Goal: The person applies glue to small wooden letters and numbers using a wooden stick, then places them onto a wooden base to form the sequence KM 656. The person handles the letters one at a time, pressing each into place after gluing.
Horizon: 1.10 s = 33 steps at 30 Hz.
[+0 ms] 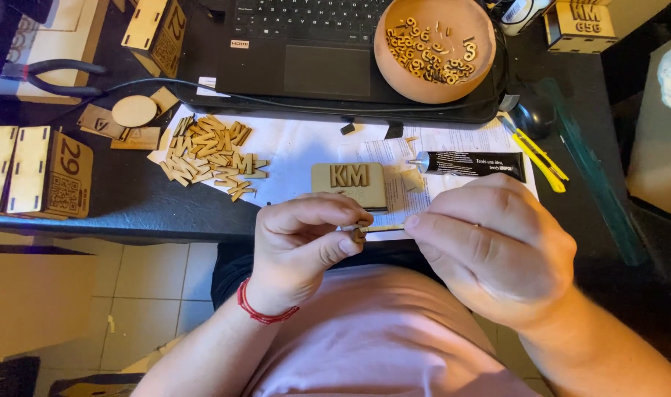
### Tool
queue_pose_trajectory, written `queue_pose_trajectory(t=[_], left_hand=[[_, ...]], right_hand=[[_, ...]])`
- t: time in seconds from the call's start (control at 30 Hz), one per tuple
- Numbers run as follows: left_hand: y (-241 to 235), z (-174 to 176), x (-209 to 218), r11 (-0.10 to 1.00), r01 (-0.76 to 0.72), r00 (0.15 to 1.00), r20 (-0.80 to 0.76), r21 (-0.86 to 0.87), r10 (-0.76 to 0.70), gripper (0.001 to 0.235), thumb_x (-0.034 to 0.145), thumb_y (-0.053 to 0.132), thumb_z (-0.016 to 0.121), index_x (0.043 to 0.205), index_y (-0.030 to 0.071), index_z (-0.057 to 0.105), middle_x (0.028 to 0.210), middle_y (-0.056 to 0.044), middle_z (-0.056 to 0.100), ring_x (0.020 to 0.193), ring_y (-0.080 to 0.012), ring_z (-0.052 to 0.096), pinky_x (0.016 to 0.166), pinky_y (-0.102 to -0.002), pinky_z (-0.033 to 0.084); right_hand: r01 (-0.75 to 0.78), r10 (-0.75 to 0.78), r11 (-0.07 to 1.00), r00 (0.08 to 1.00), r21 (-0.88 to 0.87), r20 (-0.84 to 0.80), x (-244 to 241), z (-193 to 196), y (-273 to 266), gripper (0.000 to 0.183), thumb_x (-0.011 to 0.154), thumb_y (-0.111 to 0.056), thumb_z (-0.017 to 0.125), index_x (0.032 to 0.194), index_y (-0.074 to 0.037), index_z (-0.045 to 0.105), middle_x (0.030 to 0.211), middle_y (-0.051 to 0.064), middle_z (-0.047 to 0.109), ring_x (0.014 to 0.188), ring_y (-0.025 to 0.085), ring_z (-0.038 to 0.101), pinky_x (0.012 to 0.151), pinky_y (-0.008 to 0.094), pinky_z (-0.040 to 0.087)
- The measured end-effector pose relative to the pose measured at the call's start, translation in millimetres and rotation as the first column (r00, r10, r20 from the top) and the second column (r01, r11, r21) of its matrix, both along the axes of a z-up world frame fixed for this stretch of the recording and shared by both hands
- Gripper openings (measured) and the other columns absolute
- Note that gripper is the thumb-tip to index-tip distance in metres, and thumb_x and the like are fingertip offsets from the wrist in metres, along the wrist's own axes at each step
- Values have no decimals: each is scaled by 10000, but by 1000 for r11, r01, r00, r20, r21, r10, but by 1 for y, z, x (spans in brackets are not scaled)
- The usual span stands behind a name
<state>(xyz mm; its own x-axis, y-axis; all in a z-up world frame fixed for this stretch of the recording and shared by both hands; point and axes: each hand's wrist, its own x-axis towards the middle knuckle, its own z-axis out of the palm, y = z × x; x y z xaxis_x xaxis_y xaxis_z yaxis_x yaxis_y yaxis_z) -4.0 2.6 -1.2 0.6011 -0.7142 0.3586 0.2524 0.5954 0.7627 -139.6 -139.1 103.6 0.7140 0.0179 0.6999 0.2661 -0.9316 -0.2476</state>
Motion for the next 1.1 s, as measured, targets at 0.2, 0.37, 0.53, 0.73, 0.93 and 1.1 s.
queue_pose_trajectory(t=[0.2,0.37,0.53,0.73,0.93,1.1], left_hand=[[1,3,0,1000,14,1000,-7,-22,-15,226,829,41,795,1040,40,712,1033,-192,709,950,-262,705,835,-330,618],[3,0,0,1000,16,999,-27,-19,-16,240,820,21,797,1045,35,712,1035,-194,715,992,-270,712,884,-339,619],[5,-1,0,1000,16,999,-36,-10,-16,239,816,18,799,1039,38,716,1040,-185,716,980,-262,721,872,-329,620],[5,-4,1,1000,14,999,-46,-10,-15,239,809,27,806,1031,36,718,1034,-189,718,953,-249,716,866,-328,614],[3,-6,0,999,26,999,-45,-33,-27,238,813,23,802,1033,36,714,1028,-199,713,941,-259,707,848,-336,616],[4,-5,0,1000,1,1000,-22,-16,-1,238,809,30,807,1029,37,718,1036,-187,717,955,-255,720,865,-329,621]], right_hand=[[33,-24,995,995,91,-96,1,1,2,75,900,0,680,971,-13,699,916,139,656,745,246,630,735,325,528],[39,-16,991,986,131,-168,3,2,3,99,899,-2,683,995,-1,705,930,117,693,770,211,675,749,303,553],[47,-15,985,983,167,-185,5,-2,5,113,906,-11,672,1016,-9,698,919,118,706,772,209,693,755,296,566],[40,-6,983,984,180,-181,2,-8,4,136,899,-7,685,1033,-23,697,931,127,719,758,208,700,742,291,575],[36,-6,986,983,164,-183,1,-9,3,140,905,-33,666,1039,-8,699,915,139,711,728,223,679,703,298,557],[5,20,991,983,133,-184,-2,-6,2,150,897,-39,683,1040,3,703,905,132,694,688,223,634,667,309,542]])
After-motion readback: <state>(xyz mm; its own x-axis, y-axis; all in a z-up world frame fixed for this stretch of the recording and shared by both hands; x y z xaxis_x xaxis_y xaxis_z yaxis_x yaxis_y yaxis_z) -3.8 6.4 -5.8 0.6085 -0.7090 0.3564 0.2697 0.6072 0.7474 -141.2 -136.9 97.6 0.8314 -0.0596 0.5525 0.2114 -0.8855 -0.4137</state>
